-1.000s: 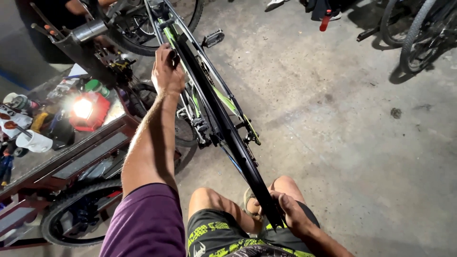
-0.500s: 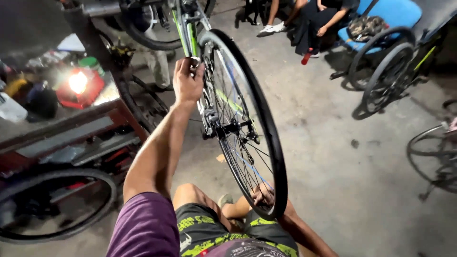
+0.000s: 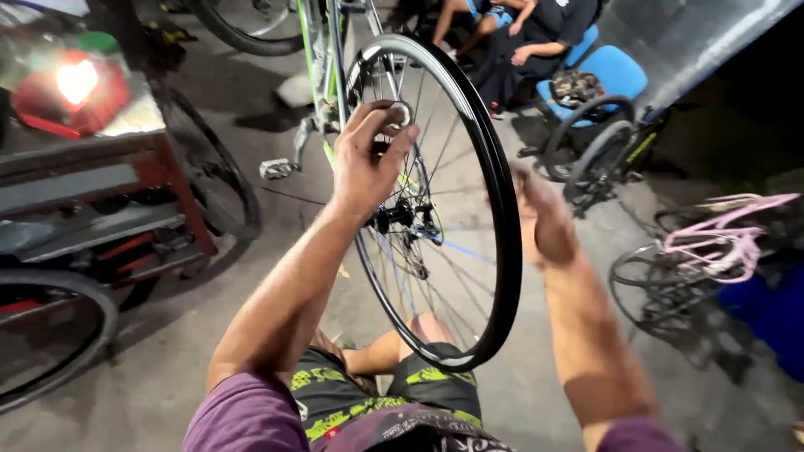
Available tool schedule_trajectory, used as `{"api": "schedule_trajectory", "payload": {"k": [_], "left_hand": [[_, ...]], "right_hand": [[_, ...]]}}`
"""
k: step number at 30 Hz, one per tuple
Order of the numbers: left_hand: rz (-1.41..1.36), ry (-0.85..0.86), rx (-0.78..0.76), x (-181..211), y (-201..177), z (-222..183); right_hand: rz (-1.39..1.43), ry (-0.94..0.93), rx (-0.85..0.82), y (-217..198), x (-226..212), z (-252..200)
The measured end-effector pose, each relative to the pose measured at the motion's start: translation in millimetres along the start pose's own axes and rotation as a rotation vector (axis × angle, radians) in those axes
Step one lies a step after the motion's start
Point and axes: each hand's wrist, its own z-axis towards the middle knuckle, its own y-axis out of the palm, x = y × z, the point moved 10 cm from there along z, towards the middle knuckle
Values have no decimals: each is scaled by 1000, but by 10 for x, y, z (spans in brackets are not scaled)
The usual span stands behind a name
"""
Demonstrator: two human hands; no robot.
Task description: Inspecting and assembling the hub components of a bicycle wheel while rotating it to check for smooth operation.
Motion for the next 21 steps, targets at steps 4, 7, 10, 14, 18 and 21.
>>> {"api": "schedule_trajectory", "payload": {"k": [4,7,10,14,18,21], "left_hand": [[-115,-120,7,74,205,-81],[-169,-143,30,97,317,-194],[-214,-66,70,212,308,-271],[-92,14,66,355,358,-397],[-113,13,91,361,360,-446],[-170,41,110,401,310,-459]], "right_hand": [[-371,-73,-10,874,-708,360],[-284,-3,-89,1290,-795,282],[-265,14,-132,1437,-799,171],[-285,-74,-201,1627,-898,14],[-316,-57,-197,1560,-831,-2],[-329,-68,-214,1508,-776,12]]}}
